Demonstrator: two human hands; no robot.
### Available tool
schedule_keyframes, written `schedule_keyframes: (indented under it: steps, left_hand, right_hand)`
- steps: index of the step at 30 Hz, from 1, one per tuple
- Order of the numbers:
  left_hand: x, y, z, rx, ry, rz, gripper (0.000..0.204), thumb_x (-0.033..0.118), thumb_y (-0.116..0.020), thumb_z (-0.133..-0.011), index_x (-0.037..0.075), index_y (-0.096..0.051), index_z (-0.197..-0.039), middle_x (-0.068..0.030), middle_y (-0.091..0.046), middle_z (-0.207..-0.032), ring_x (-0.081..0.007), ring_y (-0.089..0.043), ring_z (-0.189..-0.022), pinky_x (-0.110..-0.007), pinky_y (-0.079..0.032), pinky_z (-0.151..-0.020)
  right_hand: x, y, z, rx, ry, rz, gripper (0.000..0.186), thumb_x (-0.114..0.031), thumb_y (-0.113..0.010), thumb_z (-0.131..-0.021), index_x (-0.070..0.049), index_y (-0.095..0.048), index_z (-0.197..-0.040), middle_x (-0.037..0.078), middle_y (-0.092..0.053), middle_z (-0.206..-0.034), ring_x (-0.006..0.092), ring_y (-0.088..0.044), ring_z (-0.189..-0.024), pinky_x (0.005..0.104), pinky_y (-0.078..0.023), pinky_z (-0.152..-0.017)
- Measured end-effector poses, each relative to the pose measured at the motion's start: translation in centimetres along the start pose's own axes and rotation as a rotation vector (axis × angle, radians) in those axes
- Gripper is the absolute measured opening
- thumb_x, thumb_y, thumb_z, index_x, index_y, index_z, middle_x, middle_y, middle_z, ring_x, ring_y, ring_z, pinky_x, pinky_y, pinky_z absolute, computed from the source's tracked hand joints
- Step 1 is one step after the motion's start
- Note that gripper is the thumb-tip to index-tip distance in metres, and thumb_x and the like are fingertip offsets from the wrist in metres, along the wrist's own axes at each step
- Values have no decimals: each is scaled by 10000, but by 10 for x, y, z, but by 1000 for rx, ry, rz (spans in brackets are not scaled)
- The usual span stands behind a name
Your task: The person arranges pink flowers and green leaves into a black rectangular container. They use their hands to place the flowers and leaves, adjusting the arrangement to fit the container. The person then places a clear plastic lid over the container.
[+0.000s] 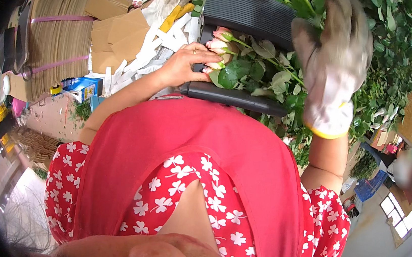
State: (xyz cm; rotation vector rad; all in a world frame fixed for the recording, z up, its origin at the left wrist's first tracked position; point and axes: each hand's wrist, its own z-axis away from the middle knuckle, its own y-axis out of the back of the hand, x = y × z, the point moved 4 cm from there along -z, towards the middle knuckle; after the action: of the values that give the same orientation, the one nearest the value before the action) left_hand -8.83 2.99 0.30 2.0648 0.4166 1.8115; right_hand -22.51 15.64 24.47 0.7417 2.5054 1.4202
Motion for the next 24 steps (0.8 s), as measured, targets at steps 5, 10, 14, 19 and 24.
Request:
schedule_keyframes:
  steps: [5,10,14,19,24]
  left_hand:
    - [0,-1,-1,3,-55,-14,542,213,-824,-676,150,-699,-1199,-5,-679,-1212,-238,-556,-1103,-371,-423,-1008]
    - [-7,-1,-5,-36,-18,58,504,239,-816,-703,142,-705,-1184,-11,-685,-1194,-243,-560,-1084,-367,-422,-1002]
    - [-7,0,-12,-115,45,48,496,263,-814,-721,138,-699,-1187,-21,-693,-1148,-249,-566,-1070,-371,-418,-1002]
    - [-4,1,-11,-99,-42,-21,519,272,-816,-718,144,-686,-1204,-15,-691,-1144,-248,-567,-1076,-372,-416,-1001]
    - [-5,-5,-7,-140,-19,18,558,302,-805,-733,159,-646,-1249,-18,-637,-1254,-261,-510,-1161,-406,-351,-1035]
  right_hand:
    - [-32,-77,81,-731,166,-445,151,-236,-655,-833,-107,-635,-909,99,-629,-678,300,-648,-620,418,-506,-540]
    - [-32,-108,106,-976,178,-450,215,-283,-635,-826,-74,-630,-881,147,-662,-725,353,-655,-647,452,-516,-552]
    - [-26,-129,108,-917,190,-525,154,-200,-610,-829,-72,-634,-912,162,-664,-724,356,-666,-662,467,-523,-581]
    - [-22,-127,103,-986,337,-401,202,-161,-584,-838,-52,-604,-1006,155,-682,-771,351,-682,-702,459,-533,-596]
    - [-28,-131,116,-1092,223,-360,187,-198,-524,-898,-64,-645,-948,167,-698,-806,373,-691,-737,476,-544,-630]
